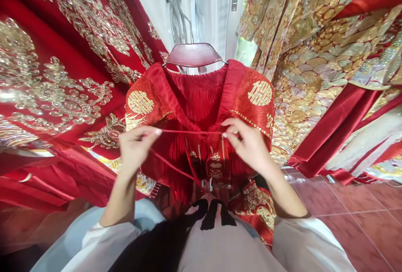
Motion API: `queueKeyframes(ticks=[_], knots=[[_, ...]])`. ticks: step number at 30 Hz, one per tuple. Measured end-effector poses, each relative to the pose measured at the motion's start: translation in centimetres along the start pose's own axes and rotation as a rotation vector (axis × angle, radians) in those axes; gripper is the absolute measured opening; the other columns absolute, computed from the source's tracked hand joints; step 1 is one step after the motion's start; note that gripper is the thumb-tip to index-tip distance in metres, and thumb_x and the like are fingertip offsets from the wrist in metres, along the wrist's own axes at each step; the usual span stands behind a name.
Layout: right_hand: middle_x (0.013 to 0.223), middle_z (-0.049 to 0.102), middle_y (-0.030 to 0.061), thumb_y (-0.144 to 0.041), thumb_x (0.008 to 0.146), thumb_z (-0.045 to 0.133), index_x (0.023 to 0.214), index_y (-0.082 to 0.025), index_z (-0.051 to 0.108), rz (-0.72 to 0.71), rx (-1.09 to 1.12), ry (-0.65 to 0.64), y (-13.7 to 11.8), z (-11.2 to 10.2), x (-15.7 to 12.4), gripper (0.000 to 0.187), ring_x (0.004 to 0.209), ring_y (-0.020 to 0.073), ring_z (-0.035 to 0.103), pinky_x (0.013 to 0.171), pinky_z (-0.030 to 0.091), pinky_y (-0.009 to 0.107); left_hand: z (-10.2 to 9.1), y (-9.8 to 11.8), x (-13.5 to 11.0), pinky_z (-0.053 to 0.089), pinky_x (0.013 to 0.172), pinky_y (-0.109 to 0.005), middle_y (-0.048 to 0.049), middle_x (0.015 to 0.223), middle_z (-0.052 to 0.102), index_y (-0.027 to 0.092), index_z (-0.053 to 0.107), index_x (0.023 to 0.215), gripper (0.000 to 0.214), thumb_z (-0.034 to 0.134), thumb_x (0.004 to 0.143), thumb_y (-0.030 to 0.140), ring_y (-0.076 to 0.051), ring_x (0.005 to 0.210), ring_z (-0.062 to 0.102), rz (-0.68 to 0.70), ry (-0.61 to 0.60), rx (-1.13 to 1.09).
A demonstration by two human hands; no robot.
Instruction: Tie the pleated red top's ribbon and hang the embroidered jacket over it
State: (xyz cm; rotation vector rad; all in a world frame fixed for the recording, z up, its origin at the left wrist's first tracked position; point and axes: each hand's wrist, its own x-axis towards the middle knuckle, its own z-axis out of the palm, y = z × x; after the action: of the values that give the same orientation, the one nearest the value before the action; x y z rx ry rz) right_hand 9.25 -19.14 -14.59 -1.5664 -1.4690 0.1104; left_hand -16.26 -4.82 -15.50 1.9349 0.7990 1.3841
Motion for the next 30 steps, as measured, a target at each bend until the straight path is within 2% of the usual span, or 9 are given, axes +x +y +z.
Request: queueKeyframes(ticks=[4,6,9,11,14,19,22,26,30], knots=[[0.075,0.066,0.0042,-0.027,0.082,0.057,0.098,-0.017,0.066,-0.042,-0.165,0.138,3.0,-3.0,2.1,0.021,0.062,0.0132,0.058,0.061,0.044,0.025,-3.0,-0.7,3.3,0.033,0.049,-0.023,0.0038,0.052,0.051,0.018,0.068,0.068,0.016,0.067,0.077,0.031,-0.01,0.049,0.041,0.108,0.294,0.211],[0.077,0.066,0.0054,-0.024,0.084,0.054,0.098,-0.017,0.068,-0.079,-0.322,0.152,3.5,-2.7,2.5,0.021,0.063,0.0146,0.057,0.063,0.044,0.027,-1.9,-0.9,3.6,0.037,0.056,-0.026,0.0008,0.058,0.056,0.017,0.068,0.073,0.018,0.062,0.082,0.031,-0.013,0.055,0.046,0.144,0.355,0.361],[0.079,0.066,0.0092,-0.019,0.086,0.049,0.097,-0.016,0.069,-0.131,-0.588,0.139,2.4,-0.8,2.3,0.023,0.073,0.0199,0.056,0.064,0.042,0.031,2.4,-1.0,2.8,0.039,0.08,-0.036,-0.0085,0.087,0.066,0.016,0.068,0.093,0.021,0.055,0.087,0.031,-0.022,0.083,0.056,0.25,0.448,0.596],[0.084,0.066,0.0118,-0.018,0.088,0.048,0.099,-0.016,0.069,-0.137,-0.685,0.164,1.0,1.0,2.3,0.024,0.079,0.0229,0.053,0.064,0.041,0.032,5.7,-1.4,2.1,0.033,0.089,-0.042,-0.0122,0.103,0.065,0.018,0.066,0.104,0.028,0.058,0.086,0.037,-0.027,0.096,0.054,0.32,0.397,0.662],[0.097,0.065,0.0121,-0.026,0.091,0.049,0.105,-0.017,0.066,-0.103,-0.682,0.186,-0.8,3.8,3.1,0.024,0.081,0.0227,0.053,0.058,0.037,0.03,9.5,-2.3,1.8,0.034,0.084,-0.04,-0.0131,0.099,0.065,0.018,0.065,0.105,0.037,0.062,0.083,0.048,-0.027,0.089,0.055,0.395,0.176,0.661],[0.102,0.062,0.0114,-0.023,0.094,0.043,0.097,-0.016,0.063,0.038,-0.628,0.125,-1.4,6.5,5.4,0.021,0.063,0.0148,0.055,0.051,0.028,0.028,10.5,-2.4,2.5,0.038,0.071,-0.031,-0.0101,0.088,0.063,0.018,0.062,0.09,0.02,0.049,0.093,0.032,-0.022,0.081,0.057,0.369,0.041,0.58],[0.097,0.061,0.0112,-0.014,0.091,0.042,0.086,-0.014,0.057,0.029,-0.384,0.153,-1.0,6.3,6.0,0.016,0.062,0.0123,0.056,0.054,0.034,0.026,9.6,-1.2,2.9,0.041,0.068,-0.027,-0.0073,0.085,0.061,0.018,0.055,0.084,0.014,0.048,0.093,0.026,-0.018,0.078,0.059,0.256,-0.02,0.301],[0.072,0.056,-0.0002,-0.023,0.087,0.047,0.084,-0.018,0.046,0.159,0.339,0.016,-1.2,5.3,6.2,0.007,0.047,0.0063,0.05,0.046,0.037,0.02,8.7,0.6,3.5,0.036,0.049,-0.021,0.0039,0.061,0.051,0.02,0.046,0.083,0.013,0.046,0.091,0.031,-0.009,0.046,0.047,-0.01,-0.206,-0.229],[0.052,0.04,-0.0096,-0.031,0.084,0.054,0.083,-0.019,0.043,0.286,0.648,-0.058,-2.2,4.4,6.9,0.016,0.036,0.0034,0.032,0.038,0.022,0.017,7.3,2.3,4.7,0.024,0.043,-0.018,0.0101,0.049,0.037,0.02,0.051,0.09,0.014,0.061,0.08,0.023,-0.006,0.04,0.03,0.03,-0.197,-0.288]])
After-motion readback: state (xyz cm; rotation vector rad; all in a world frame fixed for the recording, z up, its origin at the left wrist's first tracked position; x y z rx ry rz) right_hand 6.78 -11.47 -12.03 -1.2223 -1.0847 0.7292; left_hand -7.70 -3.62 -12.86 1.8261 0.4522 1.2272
